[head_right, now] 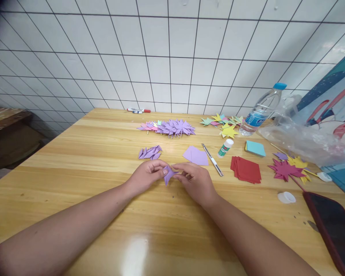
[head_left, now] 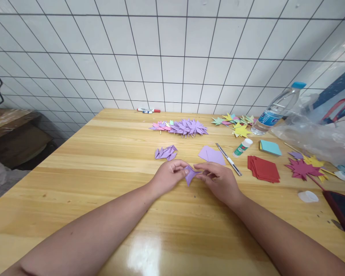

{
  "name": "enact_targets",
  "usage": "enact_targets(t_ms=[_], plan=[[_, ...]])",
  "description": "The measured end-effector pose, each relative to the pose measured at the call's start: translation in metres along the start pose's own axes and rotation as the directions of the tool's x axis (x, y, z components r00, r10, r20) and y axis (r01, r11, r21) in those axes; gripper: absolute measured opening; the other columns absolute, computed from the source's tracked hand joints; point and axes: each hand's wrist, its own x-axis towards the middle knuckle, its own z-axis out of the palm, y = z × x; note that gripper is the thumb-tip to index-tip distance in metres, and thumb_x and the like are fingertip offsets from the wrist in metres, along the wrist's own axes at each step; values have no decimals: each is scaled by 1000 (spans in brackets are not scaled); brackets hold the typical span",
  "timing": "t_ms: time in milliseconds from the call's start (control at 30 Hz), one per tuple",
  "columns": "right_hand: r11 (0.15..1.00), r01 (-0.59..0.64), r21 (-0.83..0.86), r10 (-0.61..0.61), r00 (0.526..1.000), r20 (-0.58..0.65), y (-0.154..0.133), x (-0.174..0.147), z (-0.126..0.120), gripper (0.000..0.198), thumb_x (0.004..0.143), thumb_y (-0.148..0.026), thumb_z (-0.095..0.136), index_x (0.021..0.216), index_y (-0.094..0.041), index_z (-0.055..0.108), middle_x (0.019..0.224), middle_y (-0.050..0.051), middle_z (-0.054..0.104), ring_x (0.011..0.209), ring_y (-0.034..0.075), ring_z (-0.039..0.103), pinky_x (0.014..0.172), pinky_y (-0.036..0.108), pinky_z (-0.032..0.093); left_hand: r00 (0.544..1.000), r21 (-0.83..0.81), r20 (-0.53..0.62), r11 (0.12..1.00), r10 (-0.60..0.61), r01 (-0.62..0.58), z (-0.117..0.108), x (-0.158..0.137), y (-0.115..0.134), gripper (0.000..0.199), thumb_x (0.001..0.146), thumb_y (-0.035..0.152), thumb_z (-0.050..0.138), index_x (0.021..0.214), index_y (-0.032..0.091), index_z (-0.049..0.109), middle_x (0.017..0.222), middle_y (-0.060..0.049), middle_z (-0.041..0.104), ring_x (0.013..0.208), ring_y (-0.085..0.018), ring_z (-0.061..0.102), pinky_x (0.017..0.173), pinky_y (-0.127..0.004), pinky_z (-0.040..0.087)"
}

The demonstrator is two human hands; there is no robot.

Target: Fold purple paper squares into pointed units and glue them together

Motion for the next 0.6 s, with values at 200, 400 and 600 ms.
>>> enact_targets(t_ms=[200,400,600], plan=[[986,-135,100,139,989,-43,-1,2,2,12,72,-25,65,84,-20,67,86,4,71,63,14,64,56,25,54,1000,-62,-16,998,-20,19,0,0,4,24,72,32,65,85,12,63,77,-4,67,69,-14,61,68,-24,44],[979,-98,177,111,992,-64,-1,1,2,3,72,-21,65,72,-21,69,87,4,72,78,16,67,66,25,55,1000,-49,-7,999,-10,9,0,0,3,24,72,33,65,84,12,63,77,-5,67,71,-14,61,70,-24,44],[1000,15,7,-15,999,-30,-3,0,0,17,76,-13,60,76,-25,71,84,-1,73,78,14,68,75,27,54,1000,-11,18,1000,4,-3,-1,1,1,25,74,34,63,84,12,63,75,-5,67,70,-14,61,70,-24,44]])
